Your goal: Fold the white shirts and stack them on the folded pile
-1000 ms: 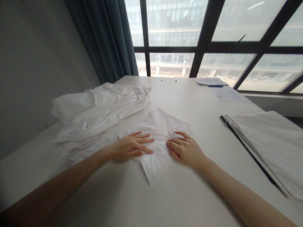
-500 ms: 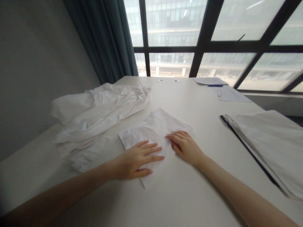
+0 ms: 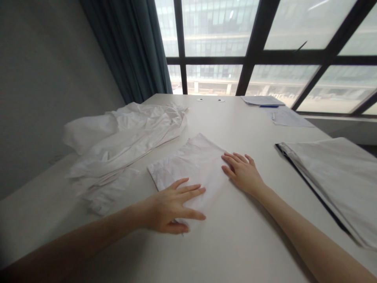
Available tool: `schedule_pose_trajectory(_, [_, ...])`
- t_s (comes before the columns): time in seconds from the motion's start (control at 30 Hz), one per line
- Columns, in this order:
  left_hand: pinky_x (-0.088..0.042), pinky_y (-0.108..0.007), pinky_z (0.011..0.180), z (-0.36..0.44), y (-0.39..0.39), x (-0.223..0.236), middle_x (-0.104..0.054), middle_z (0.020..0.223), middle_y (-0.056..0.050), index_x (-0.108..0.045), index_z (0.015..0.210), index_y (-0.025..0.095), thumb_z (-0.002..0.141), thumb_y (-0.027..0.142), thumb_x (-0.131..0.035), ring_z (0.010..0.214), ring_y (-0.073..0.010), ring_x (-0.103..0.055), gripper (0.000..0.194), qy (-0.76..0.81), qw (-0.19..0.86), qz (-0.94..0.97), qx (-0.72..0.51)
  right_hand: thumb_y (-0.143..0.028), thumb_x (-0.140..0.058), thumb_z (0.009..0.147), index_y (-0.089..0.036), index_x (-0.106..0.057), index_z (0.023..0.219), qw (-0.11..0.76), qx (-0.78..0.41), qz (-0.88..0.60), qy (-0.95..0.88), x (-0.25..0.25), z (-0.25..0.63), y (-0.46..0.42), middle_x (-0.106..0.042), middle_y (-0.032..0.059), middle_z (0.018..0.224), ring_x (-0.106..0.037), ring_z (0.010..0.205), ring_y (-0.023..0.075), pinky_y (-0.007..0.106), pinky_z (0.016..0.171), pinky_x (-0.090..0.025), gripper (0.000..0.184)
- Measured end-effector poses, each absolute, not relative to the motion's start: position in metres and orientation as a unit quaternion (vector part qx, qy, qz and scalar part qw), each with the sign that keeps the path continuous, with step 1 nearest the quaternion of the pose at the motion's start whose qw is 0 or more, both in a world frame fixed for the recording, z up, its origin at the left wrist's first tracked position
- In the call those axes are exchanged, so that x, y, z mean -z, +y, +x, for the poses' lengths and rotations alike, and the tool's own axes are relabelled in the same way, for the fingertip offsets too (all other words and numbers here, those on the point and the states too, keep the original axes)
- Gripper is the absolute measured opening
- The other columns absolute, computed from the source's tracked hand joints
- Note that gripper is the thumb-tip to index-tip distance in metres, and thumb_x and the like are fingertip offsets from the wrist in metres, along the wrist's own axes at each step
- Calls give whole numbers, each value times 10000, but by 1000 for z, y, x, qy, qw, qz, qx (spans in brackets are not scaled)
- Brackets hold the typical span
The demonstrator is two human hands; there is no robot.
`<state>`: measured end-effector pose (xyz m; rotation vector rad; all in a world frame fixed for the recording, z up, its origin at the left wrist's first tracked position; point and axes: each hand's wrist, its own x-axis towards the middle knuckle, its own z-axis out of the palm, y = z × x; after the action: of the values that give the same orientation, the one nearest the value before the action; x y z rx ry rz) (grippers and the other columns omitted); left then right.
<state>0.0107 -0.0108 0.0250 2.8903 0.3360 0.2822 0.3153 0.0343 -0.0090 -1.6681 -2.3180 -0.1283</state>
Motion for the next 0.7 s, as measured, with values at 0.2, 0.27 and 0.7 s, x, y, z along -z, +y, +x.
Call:
schedule_pose_trajectory(0.2, [-160,-488,1167,4,3,-30,-462,1472,-48,-676,1126,304,904,380,-575,1364,-273,-412,256,154,183,966,-94,-337,-400,968,-199,-661,1123,124,132,-565,-805,-5,318,31,-721,86,1119,-645,1065,239,512,1089,-198,333])
schedule_pose_trajectory(0.27, [-150,-456,1172,-1,13,-31,-510,1434,-17,-706,1033,300,917,321,-548,1351,-235,-435,197,182,222,953,-93,-290,-416,955,-201,-701,996,106,166,-564,-802,-12,316,26,-755,74,945,-681,929,221,481,1067,-218,301])
schedule_pose_trajectory(0.7, [-310,-430,1090,-13,41,-13,-736,993,2,-612,836,207,902,219,-504,1032,-172,-660,127,373,159,878,-253,-326,-446,972,-186,-633,650,52,281,-518,-806,-28,297,9,-661,26,557,-601,580,180,427,996,-276,397])
